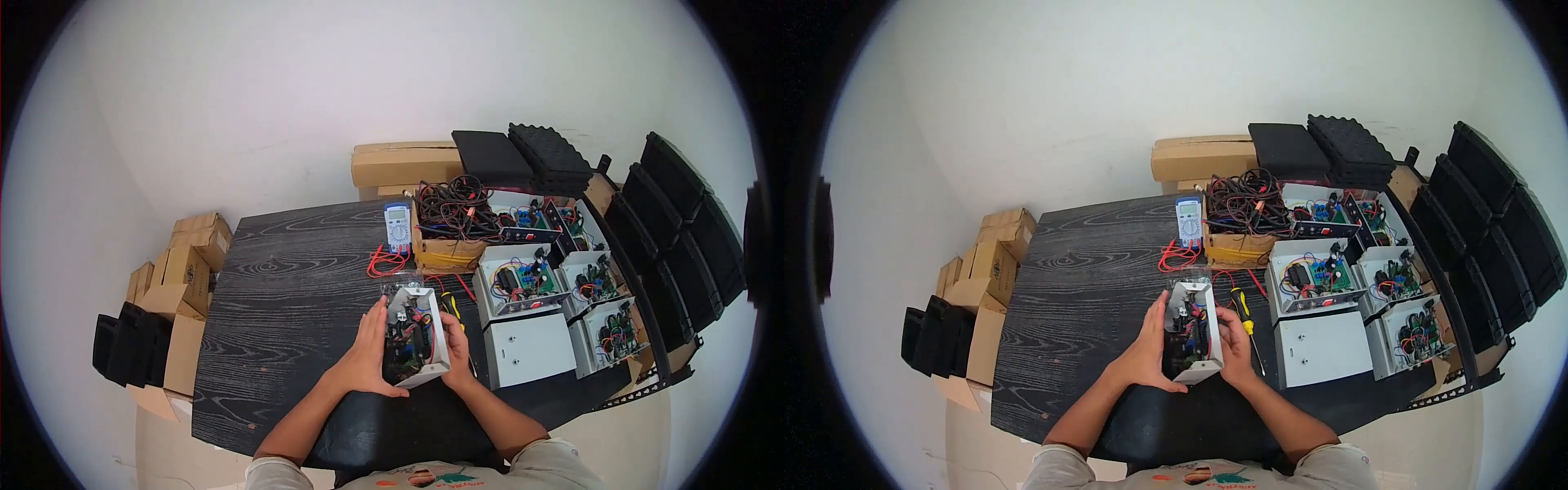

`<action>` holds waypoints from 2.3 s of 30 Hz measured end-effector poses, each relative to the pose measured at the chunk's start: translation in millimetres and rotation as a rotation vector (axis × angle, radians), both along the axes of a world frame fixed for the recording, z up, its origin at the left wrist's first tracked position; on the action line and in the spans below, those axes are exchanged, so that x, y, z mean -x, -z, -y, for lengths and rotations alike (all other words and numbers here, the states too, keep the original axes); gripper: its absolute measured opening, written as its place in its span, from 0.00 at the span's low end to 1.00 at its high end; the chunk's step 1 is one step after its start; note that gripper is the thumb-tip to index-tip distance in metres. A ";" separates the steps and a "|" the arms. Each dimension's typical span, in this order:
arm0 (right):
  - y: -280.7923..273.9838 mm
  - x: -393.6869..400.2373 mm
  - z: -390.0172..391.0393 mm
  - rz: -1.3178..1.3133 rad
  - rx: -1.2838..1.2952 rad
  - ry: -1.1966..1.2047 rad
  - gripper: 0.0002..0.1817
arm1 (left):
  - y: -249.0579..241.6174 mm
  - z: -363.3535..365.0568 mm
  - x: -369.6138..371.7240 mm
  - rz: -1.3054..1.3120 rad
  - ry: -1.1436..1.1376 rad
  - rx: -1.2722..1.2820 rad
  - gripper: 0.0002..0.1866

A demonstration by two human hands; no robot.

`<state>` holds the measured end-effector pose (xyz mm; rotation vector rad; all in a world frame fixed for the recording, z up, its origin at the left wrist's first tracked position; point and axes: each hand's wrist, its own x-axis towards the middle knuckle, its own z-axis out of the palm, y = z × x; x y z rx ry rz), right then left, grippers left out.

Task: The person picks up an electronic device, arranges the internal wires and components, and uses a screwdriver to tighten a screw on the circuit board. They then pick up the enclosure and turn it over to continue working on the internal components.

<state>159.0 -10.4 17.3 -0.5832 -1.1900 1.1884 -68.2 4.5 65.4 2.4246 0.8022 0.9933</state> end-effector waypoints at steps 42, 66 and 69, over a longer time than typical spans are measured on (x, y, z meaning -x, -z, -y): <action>14.5 -22.3 -20.7 1.517 -0.024 0.543 0.36 | -18.8 4.2 18.1 -0.549 -0.093 0.112 0.78; -66.5 13.6 -22.5 0.652 -0.503 0.289 0.34 | -12.7 6.8 19.1 -0.549 -0.118 0.100 0.76; -62.0 16.4 -24.7 0.665 -0.532 0.251 0.33 | -15.1 6.1 18.9 -0.537 -0.105 0.109 0.76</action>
